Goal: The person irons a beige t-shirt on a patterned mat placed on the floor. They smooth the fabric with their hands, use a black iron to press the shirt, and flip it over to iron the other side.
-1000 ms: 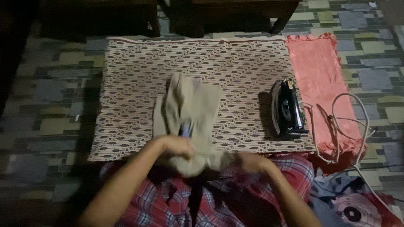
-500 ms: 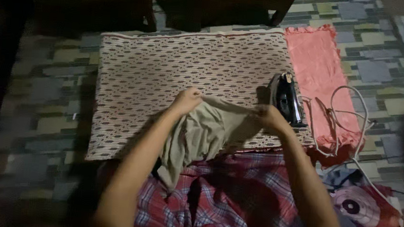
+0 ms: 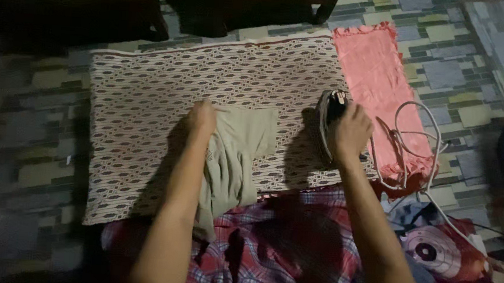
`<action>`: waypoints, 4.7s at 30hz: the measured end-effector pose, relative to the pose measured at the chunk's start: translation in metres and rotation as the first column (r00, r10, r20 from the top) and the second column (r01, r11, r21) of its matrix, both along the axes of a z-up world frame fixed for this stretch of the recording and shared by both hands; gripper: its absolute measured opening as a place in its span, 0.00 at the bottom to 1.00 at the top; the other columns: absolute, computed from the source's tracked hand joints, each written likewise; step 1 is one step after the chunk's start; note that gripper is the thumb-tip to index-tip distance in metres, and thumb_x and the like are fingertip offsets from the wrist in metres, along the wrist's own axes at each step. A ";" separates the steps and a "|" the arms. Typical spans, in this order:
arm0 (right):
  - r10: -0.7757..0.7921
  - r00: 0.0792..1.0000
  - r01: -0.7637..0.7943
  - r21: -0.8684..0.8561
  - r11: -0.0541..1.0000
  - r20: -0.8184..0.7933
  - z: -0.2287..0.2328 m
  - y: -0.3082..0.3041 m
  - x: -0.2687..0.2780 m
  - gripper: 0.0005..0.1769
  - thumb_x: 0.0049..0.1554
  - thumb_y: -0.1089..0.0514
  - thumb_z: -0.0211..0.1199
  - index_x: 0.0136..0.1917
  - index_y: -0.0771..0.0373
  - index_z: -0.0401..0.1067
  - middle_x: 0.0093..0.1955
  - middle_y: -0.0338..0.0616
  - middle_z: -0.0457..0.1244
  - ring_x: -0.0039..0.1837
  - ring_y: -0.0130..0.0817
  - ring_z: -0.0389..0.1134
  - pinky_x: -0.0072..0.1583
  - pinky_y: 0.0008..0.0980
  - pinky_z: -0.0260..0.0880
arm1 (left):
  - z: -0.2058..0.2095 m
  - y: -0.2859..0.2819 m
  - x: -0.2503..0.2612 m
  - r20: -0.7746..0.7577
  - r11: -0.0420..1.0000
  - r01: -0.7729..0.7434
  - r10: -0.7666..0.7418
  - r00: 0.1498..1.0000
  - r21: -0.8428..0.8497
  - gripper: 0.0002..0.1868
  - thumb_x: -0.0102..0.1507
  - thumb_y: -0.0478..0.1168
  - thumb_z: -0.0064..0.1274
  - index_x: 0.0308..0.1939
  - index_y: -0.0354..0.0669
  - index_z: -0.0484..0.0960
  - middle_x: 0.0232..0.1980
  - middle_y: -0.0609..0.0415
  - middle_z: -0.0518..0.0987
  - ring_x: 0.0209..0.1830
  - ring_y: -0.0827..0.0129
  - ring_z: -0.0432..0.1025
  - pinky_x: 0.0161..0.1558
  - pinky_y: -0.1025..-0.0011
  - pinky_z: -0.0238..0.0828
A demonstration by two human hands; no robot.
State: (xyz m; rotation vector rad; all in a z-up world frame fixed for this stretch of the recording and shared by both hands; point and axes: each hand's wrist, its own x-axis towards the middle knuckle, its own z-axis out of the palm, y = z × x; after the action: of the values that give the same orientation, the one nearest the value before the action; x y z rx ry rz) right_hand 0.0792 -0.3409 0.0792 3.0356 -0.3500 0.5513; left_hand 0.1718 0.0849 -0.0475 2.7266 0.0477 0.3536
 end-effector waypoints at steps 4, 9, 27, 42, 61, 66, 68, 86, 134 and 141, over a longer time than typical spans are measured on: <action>-0.058 0.911 0.212 0.343 0.915 -0.408 -0.002 -0.020 -0.006 0.31 0.66 0.40 0.60 0.69 0.67 0.66 0.55 0.66 0.71 0.59 0.59 0.72 0.65 0.58 0.66 | 0.000 0.007 -0.009 -0.240 0.999 -0.034 0.029 0.970 -0.017 0.14 0.70 0.43 0.46 0.53 0.38 0.78 0.46 0.33 0.80 0.46 0.37 0.76 0.48 0.46 0.73; 0.084 0.963 0.105 0.641 0.760 -0.257 -0.018 -0.041 0.014 0.27 0.52 0.51 0.70 0.60 0.69 0.73 0.50 0.61 0.70 0.53 0.54 0.73 0.55 0.48 0.72 | 0.041 -0.006 -0.021 -0.117 0.982 -0.176 0.183 0.976 0.073 0.16 0.67 0.37 0.47 0.58 0.36 0.77 0.62 0.35 0.74 0.64 0.41 0.68 0.63 0.45 0.63; 0.431 0.864 -0.168 0.659 0.733 -0.259 0.007 0.095 0.036 0.31 0.56 0.44 0.68 0.66 0.62 0.70 0.57 0.61 0.69 0.59 0.58 0.71 0.58 0.50 0.71 | 0.005 -0.141 -0.145 0.142 0.871 0.441 -0.475 0.868 0.218 0.05 0.54 0.36 0.54 0.32 0.41 0.82 0.39 0.50 0.76 0.45 0.56 0.73 0.45 0.57 0.71; 0.276 0.931 -0.040 0.688 0.725 -0.237 0.000 0.162 0.117 0.27 0.59 0.46 0.64 0.65 0.64 0.67 0.54 0.66 0.68 0.58 0.65 0.69 0.58 0.56 0.68 | -0.091 -0.179 -0.142 -0.383 0.754 0.478 -0.320 0.867 0.451 0.21 0.60 0.48 0.44 0.52 0.41 0.77 0.57 0.46 0.73 0.60 0.54 0.66 0.65 0.52 0.55; 0.267 0.950 -0.093 0.665 0.741 -0.164 0.015 0.151 0.067 0.30 0.58 0.43 0.64 0.67 0.61 0.67 0.50 0.65 0.69 0.54 0.66 0.70 0.55 0.58 0.68 | 0.023 -0.043 -0.068 -0.107 0.973 -0.217 0.225 0.969 0.078 0.33 0.59 0.49 0.55 0.64 0.35 0.71 0.73 0.38 0.59 0.71 0.40 0.54 0.69 0.30 0.46; 0.185 0.959 -0.019 0.602 0.798 -0.215 0.015 0.171 0.074 0.27 0.59 0.44 0.63 0.65 0.59 0.67 0.49 0.64 0.69 0.53 0.66 0.70 0.56 0.60 0.67 | 0.011 -0.028 -0.056 -0.373 0.977 -0.211 0.210 0.904 0.039 0.24 0.68 0.49 0.50 0.63 0.39 0.73 0.67 0.40 0.72 0.69 0.45 0.65 0.68 0.45 0.60; 0.165 0.963 0.005 0.631 0.776 -0.212 0.014 0.171 0.079 0.26 0.59 0.45 0.63 0.65 0.59 0.66 0.50 0.64 0.69 0.54 0.66 0.70 0.55 0.60 0.68 | 0.002 -0.020 -0.056 -0.357 0.990 -0.137 0.144 0.923 0.043 0.18 0.72 0.46 0.48 0.60 0.40 0.75 0.65 0.40 0.76 0.64 0.43 0.71 0.63 0.50 0.68; 0.184 0.949 0.035 0.664 0.747 -0.257 0.001 0.179 0.084 0.25 0.60 0.47 0.61 0.62 0.65 0.63 0.51 0.67 0.68 0.55 0.69 0.68 0.56 0.61 0.66 | -0.005 0.026 -0.030 -0.154 0.987 -0.084 0.062 0.986 -0.139 0.21 0.67 0.39 0.46 0.63 0.34 0.71 0.51 0.27 0.76 0.47 0.31 0.73 0.45 0.45 0.71; 0.516 0.774 -0.240 0.583 0.776 -0.368 0.021 0.188 0.021 0.29 0.60 0.41 0.63 0.67 0.60 0.66 0.51 0.61 0.70 0.54 0.60 0.71 0.54 0.54 0.71 | 0.035 -0.062 -0.133 -0.480 0.996 0.037 0.004 0.877 0.077 0.41 0.63 0.42 0.42 0.79 0.39 0.50 0.82 0.50 0.33 0.82 0.49 0.27 0.76 0.55 0.26; 0.515 0.831 -0.293 0.622 0.726 -0.210 0.017 0.202 0.027 0.31 0.58 0.43 0.63 0.70 0.57 0.65 0.54 0.59 0.69 0.56 0.60 0.70 0.55 0.54 0.70 | 0.078 -0.062 -0.151 -0.543 0.996 0.066 -0.026 0.839 0.054 0.44 0.63 0.42 0.49 0.80 0.39 0.46 0.87 0.54 0.34 0.86 0.51 0.29 0.80 0.59 0.30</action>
State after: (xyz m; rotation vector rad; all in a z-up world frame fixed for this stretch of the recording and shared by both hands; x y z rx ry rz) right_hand 0.1061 -0.1384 0.0961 3.7182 0.2549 -0.1986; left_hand 0.0205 0.0227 0.0304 2.8004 0.1248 -0.4532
